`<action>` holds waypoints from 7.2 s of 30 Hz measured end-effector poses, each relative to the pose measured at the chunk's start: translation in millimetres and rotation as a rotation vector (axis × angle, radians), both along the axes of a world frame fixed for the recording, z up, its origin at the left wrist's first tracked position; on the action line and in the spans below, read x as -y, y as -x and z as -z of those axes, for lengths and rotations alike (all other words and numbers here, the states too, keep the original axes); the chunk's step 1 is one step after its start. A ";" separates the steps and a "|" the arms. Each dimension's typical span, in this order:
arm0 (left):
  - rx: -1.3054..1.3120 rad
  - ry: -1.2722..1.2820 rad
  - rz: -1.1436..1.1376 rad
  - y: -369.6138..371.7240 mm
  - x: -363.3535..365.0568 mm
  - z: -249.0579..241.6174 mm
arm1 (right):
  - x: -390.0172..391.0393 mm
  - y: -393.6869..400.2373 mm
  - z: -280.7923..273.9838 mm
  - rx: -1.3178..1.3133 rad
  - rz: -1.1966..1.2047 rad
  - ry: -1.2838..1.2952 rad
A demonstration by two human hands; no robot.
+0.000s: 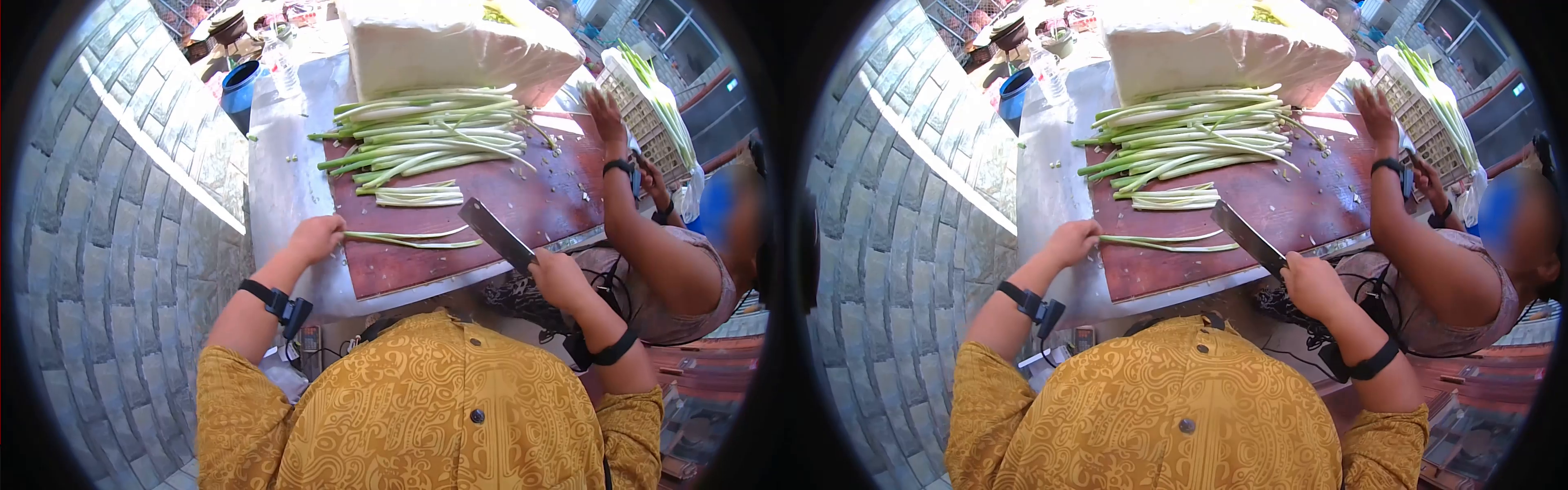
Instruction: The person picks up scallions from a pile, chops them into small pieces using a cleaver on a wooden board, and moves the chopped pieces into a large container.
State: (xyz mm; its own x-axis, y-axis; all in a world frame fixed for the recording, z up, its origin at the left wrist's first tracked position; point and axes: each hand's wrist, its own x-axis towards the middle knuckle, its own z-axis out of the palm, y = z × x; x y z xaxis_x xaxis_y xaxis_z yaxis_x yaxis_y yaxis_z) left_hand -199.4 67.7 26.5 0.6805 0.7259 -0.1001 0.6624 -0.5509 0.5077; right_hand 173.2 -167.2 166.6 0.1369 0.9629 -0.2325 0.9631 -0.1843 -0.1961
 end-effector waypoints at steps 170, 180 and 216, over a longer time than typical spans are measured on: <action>0.378 -0.445 0.148 -154.0 63.6 42.9 | -26.7 20.9 91.6 -0.273 0.104 -0.074; 0.406 -0.483 0.230 -164.6 56.5 33.8 | -30.6 20.4 96.1 -0.209 0.045 -0.068; 0.555 -0.180 0.430 -183.8 24.2 32.5 | -20.5 19.0 99.6 -0.321 0.032 -0.164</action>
